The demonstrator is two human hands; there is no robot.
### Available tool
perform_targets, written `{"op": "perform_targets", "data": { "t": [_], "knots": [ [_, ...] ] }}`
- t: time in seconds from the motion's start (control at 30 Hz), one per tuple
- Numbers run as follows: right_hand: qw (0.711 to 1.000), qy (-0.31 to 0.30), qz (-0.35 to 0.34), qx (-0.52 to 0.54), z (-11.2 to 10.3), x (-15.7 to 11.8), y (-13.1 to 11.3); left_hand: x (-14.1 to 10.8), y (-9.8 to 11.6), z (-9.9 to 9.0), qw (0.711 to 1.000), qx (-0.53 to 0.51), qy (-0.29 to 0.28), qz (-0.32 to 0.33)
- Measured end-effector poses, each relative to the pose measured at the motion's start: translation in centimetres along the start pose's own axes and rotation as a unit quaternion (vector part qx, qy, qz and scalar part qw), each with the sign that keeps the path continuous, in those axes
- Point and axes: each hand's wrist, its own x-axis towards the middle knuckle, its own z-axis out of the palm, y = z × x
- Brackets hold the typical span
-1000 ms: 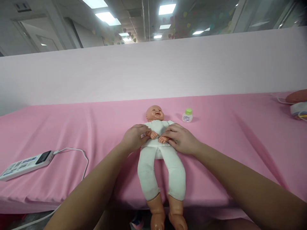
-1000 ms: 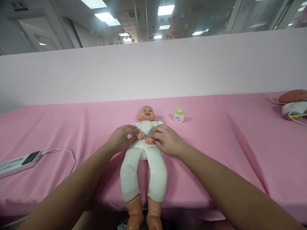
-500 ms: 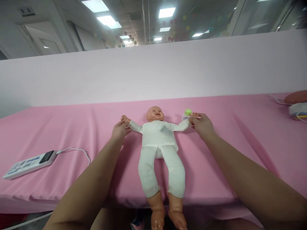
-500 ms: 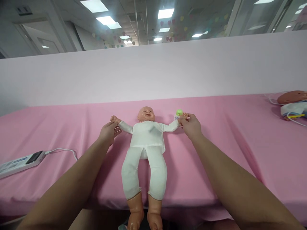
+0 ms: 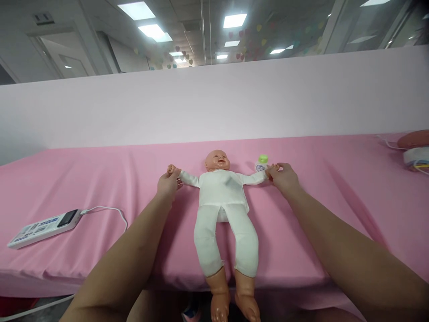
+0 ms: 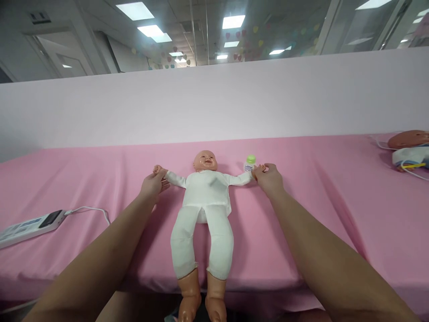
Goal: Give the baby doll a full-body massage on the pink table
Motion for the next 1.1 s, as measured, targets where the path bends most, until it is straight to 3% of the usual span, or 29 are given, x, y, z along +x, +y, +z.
{"op": "perform_targets", "data": {
  "t": [0.1, 0.17, 0.3, 0.43, 0.57, 0.73, 0.8, 0.87, 1.0, 1.1],
  "knots": [
    [0.995, 0.049, -0.087, 0.003, 0.5, -2.1, -2.5, -1.7, 0.5, 0.6, 0.991, 0.066, -0.039, 0.112],
    [0.983, 0.044, -0.177, 0.02, 1.1, -4.2, -4.3, -3.0, 0.8, 1.2, 0.975, 0.124, -0.061, 0.174],
    [0.936, -0.04, -0.349, 0.005, 2.3, -8.0, -6.5, -5.5, 1.2, 2.3, 0.915, 0.251, -0.124, 0.291],
    [0.869, -0.114, -0.475, -0.078, 3.0, -9.6, -7.0, -6.4, 1.3, 2.7, 0.839, 0.354, -0.183, 0.37],
    [0.827, -0.171, -0.524, -0.114, 3.6, -10.0, -7.1, -6.3, 1.1, 2.8, 0.783, 0.403, -0.235, 0.411],
    [0.81, -0.201, -0.537, -0.122, 4.1, -10.3, -7.3, -6.3, 1.2, 3.0, 0.752, 0.438, -0.242, 0.428],
    [0.824, -0.203, -0.52, -0.097, 4.0, -10.2, -7.3, -6.4, 1.3, 2.9, 0.752, 0.429, -0.246, 0.435],
    [0.856, -0.193, -0.477, -0.056, 3.8, -9.9, -7.1, -6.3, 1.3, 2.7, 0.769, 0.405, -0.244, 0.43],
    [0.944, -0.127, -0.302, 0.048, 3.0, -7.6, -5.9, -5.1, 0.7, 1.9, 0.873, 0.307, -0.178, 0.335],
    [0.981, -0.06, -0.165, 0.083, 2.3, -4.7, -4.2, -2.9, 0.0, 1.0, 0.948, 0.185, -0.103, 0.238]
  ]
}}
